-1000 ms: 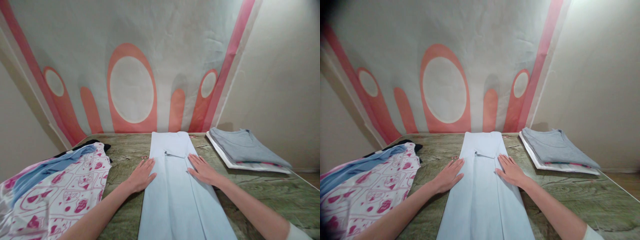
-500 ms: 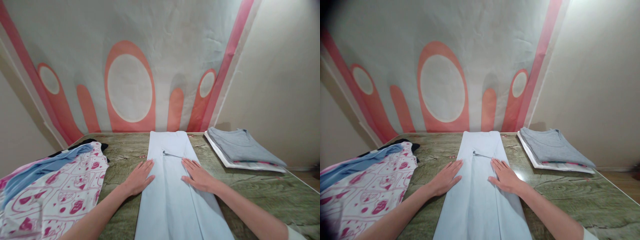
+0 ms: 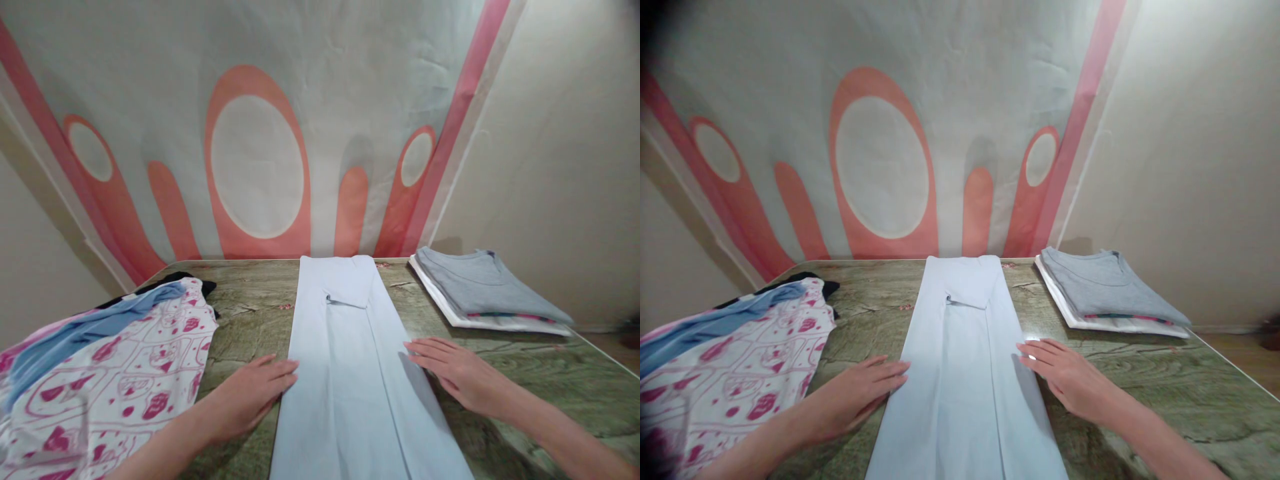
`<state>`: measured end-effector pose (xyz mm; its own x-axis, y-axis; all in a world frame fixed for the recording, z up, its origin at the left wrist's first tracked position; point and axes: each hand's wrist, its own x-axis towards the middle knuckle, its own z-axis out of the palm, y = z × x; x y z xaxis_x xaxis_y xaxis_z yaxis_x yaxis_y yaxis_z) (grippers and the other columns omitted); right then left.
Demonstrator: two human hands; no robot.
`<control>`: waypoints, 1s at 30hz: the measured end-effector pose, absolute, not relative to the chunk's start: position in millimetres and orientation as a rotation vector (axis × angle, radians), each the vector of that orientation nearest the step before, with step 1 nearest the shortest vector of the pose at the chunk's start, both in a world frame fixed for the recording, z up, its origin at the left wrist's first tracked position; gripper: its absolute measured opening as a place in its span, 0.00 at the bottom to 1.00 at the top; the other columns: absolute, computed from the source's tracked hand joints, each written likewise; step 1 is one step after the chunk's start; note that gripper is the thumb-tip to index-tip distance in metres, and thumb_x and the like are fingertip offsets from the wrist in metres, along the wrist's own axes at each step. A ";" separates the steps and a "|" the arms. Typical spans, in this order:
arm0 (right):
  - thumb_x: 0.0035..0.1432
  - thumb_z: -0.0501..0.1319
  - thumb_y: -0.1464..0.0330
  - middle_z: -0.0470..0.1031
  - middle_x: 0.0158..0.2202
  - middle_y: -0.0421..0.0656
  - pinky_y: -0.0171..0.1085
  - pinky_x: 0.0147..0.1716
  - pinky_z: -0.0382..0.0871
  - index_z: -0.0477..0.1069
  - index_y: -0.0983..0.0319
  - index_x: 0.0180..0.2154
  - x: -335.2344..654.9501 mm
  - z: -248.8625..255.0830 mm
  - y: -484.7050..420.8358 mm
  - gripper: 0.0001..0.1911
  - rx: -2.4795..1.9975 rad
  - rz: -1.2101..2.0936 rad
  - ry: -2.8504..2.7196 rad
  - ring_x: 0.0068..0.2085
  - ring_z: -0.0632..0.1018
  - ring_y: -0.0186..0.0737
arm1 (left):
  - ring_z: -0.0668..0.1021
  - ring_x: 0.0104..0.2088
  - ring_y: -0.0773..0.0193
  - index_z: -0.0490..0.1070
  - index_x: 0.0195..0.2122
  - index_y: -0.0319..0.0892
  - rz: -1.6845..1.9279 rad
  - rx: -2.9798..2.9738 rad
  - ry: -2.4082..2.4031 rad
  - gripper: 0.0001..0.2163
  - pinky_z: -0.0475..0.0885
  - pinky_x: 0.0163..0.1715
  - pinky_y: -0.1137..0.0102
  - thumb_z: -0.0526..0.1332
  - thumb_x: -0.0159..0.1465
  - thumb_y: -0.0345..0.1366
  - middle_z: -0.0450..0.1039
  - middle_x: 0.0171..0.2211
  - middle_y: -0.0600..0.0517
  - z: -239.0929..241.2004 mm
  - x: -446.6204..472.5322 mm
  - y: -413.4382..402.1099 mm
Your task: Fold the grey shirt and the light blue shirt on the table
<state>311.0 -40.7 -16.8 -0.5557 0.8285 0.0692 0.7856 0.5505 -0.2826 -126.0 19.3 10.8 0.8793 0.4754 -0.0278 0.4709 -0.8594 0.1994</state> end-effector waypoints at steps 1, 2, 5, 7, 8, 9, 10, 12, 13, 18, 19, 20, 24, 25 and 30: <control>0.54 0.53 0.77 0.58 0.60 0.37 0.49 0.60 0.49 0.59 0.50 0.57 313.7 -15.6 -44.0 0.30 -1.347 0.312 -2.622 0.60 0.60 0.43 | 0.65 0.56 0.61 0.60 0.57 0.48 0.023 2.866 0.682 0.23 0.54 0.59 0.62 0.50 0.61 0.26 0.61 0.57 0.51 13.3 -126.9 15.6; 0.53 0.53 0.78 0.59 0.60 0.38 0.51 0.60 0.49 0.60 0.50 0.57 314.0 -14.5 -46.8 0.31 -1.323 0.310 -2.646 0.60 0.60 0.44 | 0.66 0.56 0.60 0.60 0.56 0.48 0.009 2.881 0.639 0.23 0.53 0.59 0.60 0.51 0.60 0.24 0.62 0.57 0.51 15.7 -126.6 12.2; 0.56 0.53 0.77 0.63 0.57 0.39 0.52 0.60 0.49 0.61 0.50 0.56 303.8 -12.0 -52.8 0.27 -1.208 0.357 -2.666 0.58 0.63 0.43 | 0.66 0.56 0.59 0.59 0.56 0.47 -0.018 2.880 0.521 0.24 0.51 0.60 0.58 0.53 0.59 0.23 0.62 0.57 0.49 22.0 -119.8 2.4; 0.59 0.54 0.74 0.65 0.56 0.39 0.51 0.59 0.51 0.63 0.50 0.54 293.3 -12.1 -55.1 0.23 -1.119 0.406 -2.655 0.57 0.65 0.42 | 0.66 0.55 0.60 0.60 0.55 0.48 0.011 2.851 0.466 0.22 0.52 0.59 0.58 0.53 0.60 0.23 0.63 0.56 0.49 24.8 -112.8 -3.5; 0.59 0.54 0.73 0.66 0.55 0.40 0.50 0.59 0.52 0.64 0.51 0.54 288.7 -12.9 -55.8 0.22 -1.082 0.425 -2.643 0.56 0.66 0.42 | 0.67 0.55 0.61 0.60 0.55 0.49 0.034 2.837 0.449 0.21 0.53 0.59 0.59 0.53 0.61 0.23 0.63 0.56 0.49 25.5 -109.4 -5.8; 0.60 0.53 0.73 0.68 0.54 0.40 0.49 0.59 0.54 0.65 0.51 0.53 285.0 -14.2 -56.2 0.21 -1.056 0.438 -2.625 0.55 0.67 0.41 | 0.68 0.54 0.61 0.61 0.54 0.49 0.057 2.829 0.438 0.21 0.54 0.59 0.59 0.52 0.62 0.23 0.64 0.55 0.50 25.9 -106.6 -7.6; 0.60 0.53 0.73 0.69 0.53 0.41 0.48 0.58 0.55 0.66 0.52 0.53 282.5 -16.1 -56.6 0.20 -1.041 0.446 -2.603 0.55 0.68 0.41 | 0.69 0.54 0.62 0.61 0.53 0.50 0.070 2.829 0.426 0.20 0.55 0.58 0.60 0.51 0.63 0.24 0.65 0.54 0.50 25.8 -104.5 -8.9; 0.59 0.52 0.74 0.69 0.53 0.42 0.47 0.58 0.56 0.68 0.53 0.51 280.7 -20.5 -57.3 0.20 -1.038 0.461 -2.554 0.55 0.68 0.40 | 0.68 0.54 0.62 0.61 0.54 0.51 0.082 2.846 0.407 0.19 0.55 0.58 0.60 0.50 0.64 0.25 0.65 0.55 0.50 24.7 -103.3 -9.9; 0.58 0.52 0.75 0.69 0.53 0.43 0.47 0.58 0.57 0.69 0.54 0.49 280.9 -22.8 -58.0 0.19 -1.048 0.473 -2.528 0.55 0.67 0.41 | 0.67 0.55 0.62 0.60 0.55 0.51 0.089 2.854 0.404 0.19 0.54 0.59 0.59 0.50 0.64 0.26 0.64 0.55 0.50 23.6 -104.2 -9.9; 0.54 0.51 0.76 0.65 0.56 0.46 0.48 0.57 0.58 0.68 0.58 0.45 282.3 -30.7 -61.9 0.17 -1.144 0.565 -2.410 0.58 0.63 0.43 | 0.62 0.58 0.57 0.51 0.60 0.47 0.164 2.813 0.458 0.26 0.53 0.59 0.59 0.54 0.60 0.31 0.56 0.60 0.47 14.3 -113.0 -9.2; 0.54 0.51 0.76 0.64 0.56 0.47 0.48 0.56 0.58 0.67 0.58 0.46 281.3 -31.0 -61.1 0.18 -1.147 0.576 -2.398 0.58 0.63 0.44 | 0.61 0.58 0.56 0.50 0.60 0.47 0.175 2.803 0.487 0.27 0.55 0.58 0.59 0.55 0.60 0.32 0.55 0.60 0.47 11.8 -113.1 -8.6; 0.53 0.52 0.76 0.64 0.56 0.48 0.49 0.56 0.59 0.66 0.58 0.47 279.8 -31.0 -59.2 0.19 -1.145 0.583 -2.398 0.58 0.63 0.44 | 0.62 0.58 0.55 0.50 0.60 0.47 0.181 2.797 0.526 0.27 0.56 0.58 0.58 0.55 0.59 0.33 0.55 0.60 0.47 9.4 -112.0 -7.6; 0.54 0.53 0.75 0.66 0.54 0.50 0.49 0.53 0.60 0.65 0.58 0.51 270.6 -27.8 -42.7 0.22 -1.109 0.577 -2.450 0.55 0.66 0.46 | 0.65 0.53 0.54 0.57 0.57 0.49 0.174 2.765 0.654 0.27 0.60 0.54 0.57 0.55 0.56 0.29 0.60 0.57 0.48 3.8 -98.9 -1.3; 0.54 0.52 0.75 0.67 0.53 0.50 0.49 0.53 0.60 0.66 0.57 0.50 268.2 -26.6 -38.1 0.21 -1.102 0.585 -2.445 0.54 0.67 0.46 | 0.66 0.52 0.54 0.59 0.55 0.49 0.184 2.747 0.663 0.26 0.60 0.53 0.57 0.55 0.55 0.27 0.62 0.56 0.49 4.1 -95.2 0.4; 0.58 0.50 0.71 0.73 0.46 0.47 0.45 0.48 0.64 0.71 0.57 0.43 261.8 -17.4 -32.3 0.15 -1.101 0.837 -2.236 0.47 0.72 0.44 | 0.70 0.49 0.62 0.67 0.49 0.49 0.282 2.459 0.607 0.19 0.61 0.52 0.66 0.50 0.59 0.26 0.70 0.49 0.52 20.3 -90.1 -1.2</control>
